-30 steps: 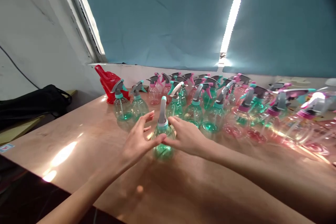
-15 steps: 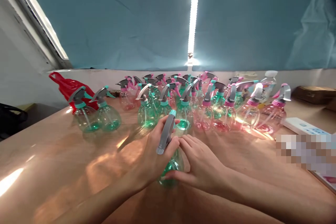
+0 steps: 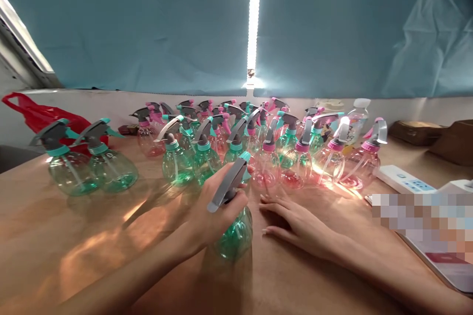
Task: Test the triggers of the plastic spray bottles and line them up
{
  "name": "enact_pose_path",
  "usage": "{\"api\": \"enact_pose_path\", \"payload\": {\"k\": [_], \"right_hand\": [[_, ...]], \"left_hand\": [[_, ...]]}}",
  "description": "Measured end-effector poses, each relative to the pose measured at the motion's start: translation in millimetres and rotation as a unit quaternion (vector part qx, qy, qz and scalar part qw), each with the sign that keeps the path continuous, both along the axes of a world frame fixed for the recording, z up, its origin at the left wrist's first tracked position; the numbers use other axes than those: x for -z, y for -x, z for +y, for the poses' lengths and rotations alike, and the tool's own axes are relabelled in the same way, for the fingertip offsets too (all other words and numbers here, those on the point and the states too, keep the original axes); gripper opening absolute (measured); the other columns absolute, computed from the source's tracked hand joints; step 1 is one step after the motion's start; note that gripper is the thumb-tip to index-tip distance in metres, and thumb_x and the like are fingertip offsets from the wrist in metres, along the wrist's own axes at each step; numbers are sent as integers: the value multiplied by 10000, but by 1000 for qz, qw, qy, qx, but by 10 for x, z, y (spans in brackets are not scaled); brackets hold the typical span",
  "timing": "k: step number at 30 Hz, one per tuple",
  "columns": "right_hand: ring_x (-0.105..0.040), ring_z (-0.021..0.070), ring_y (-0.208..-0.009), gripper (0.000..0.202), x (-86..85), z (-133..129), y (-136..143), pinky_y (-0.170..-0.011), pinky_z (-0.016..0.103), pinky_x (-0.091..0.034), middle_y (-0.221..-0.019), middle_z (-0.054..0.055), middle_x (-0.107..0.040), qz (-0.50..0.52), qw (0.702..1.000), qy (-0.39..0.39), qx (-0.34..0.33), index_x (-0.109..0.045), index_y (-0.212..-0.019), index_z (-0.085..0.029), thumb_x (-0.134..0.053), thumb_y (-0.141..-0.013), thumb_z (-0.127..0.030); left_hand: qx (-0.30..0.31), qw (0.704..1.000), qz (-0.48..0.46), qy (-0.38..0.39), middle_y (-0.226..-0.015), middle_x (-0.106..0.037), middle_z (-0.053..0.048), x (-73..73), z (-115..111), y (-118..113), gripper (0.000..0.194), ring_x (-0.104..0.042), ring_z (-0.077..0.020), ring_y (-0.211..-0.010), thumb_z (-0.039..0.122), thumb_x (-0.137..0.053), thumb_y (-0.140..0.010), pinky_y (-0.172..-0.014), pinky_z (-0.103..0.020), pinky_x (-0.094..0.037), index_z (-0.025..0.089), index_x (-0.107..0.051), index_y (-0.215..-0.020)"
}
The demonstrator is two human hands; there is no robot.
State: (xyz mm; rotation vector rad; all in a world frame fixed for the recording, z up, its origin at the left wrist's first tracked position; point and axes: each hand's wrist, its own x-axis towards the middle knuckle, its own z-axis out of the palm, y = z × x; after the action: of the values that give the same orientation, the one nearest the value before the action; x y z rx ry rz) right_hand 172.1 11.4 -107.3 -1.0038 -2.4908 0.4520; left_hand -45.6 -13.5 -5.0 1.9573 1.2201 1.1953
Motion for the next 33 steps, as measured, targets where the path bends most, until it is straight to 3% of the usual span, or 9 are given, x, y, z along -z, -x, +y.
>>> {"api": "enact_pose_path", "payload": {"k": [4,10,16,22,26,33], "right_hand": [[-439,281,-1347,510,52,33,47,-1115,513,-363,-1417,130,-529,11,1000,-9,-14,-534,-1351,-194,-523,-936,-489],[-429,268,-1354,470,18,82,143,-1130,493,-344,-1398,116,-552,19,999,-9,-39,-523,-1372,-187,-486,-965,-419],[-450,272,-1339,436,1,82,152,-1138,516,-323,-1374,100,-577,23,999,0,-39,-547,-1351,-213,-488,-963,-402],[-437,268,-1348,458,14,80,138,-1131,502,-337,-1391,114,-559,24,999,-11,-42,-518,-1380,-200,-477,-969,-398],[-418,262,-1362,471,11,82,128,-1134,488,-337,-1415,103,-538,9,999,-3,-38,-511,-1386,-189,-456,-977,-415],[-429,258,-1352,478,-4,80,123,-1140,492,-328,-1418,104,-534,5,999,-1,-36,-514,-1382,-171,-445,-982,-423]], "left_hand": [[0,1000,-9,5,-863,-632,-18,52,89,-54,256,-613,-175,-749,211,-493,-763,-594,-286,-512,257,-607,-988],[33,999,-30,-16,-919,-644,-12,61,175,-61,282,-629,-154,-752,174,-503,-747,-782,-324,-569,239,-617,-997],[35,999,2,10,-851,-664,-6,2,127,-50,354,-638,-179,-729,209,-484,-772,-708,-333,-559,281,-616,-1092],[57,998,-19,26,-916,-676,-12,45,186,-35,286,-644,-173,-685,235,-509,-727,-666,-321,-566,272,-588,-1000],[64,998,-24,18,-866,-651,-1,63,217,-22,311,-667,-180,-733,226,-506,-728,-704,-312,-565,271,-574,-1028],[42,999,-2,25,-902,-665,-17,-28,148,-60,238,-655,-197,-774,244,-499,-749,-787,-354,-557,267,-590,-968]]}}
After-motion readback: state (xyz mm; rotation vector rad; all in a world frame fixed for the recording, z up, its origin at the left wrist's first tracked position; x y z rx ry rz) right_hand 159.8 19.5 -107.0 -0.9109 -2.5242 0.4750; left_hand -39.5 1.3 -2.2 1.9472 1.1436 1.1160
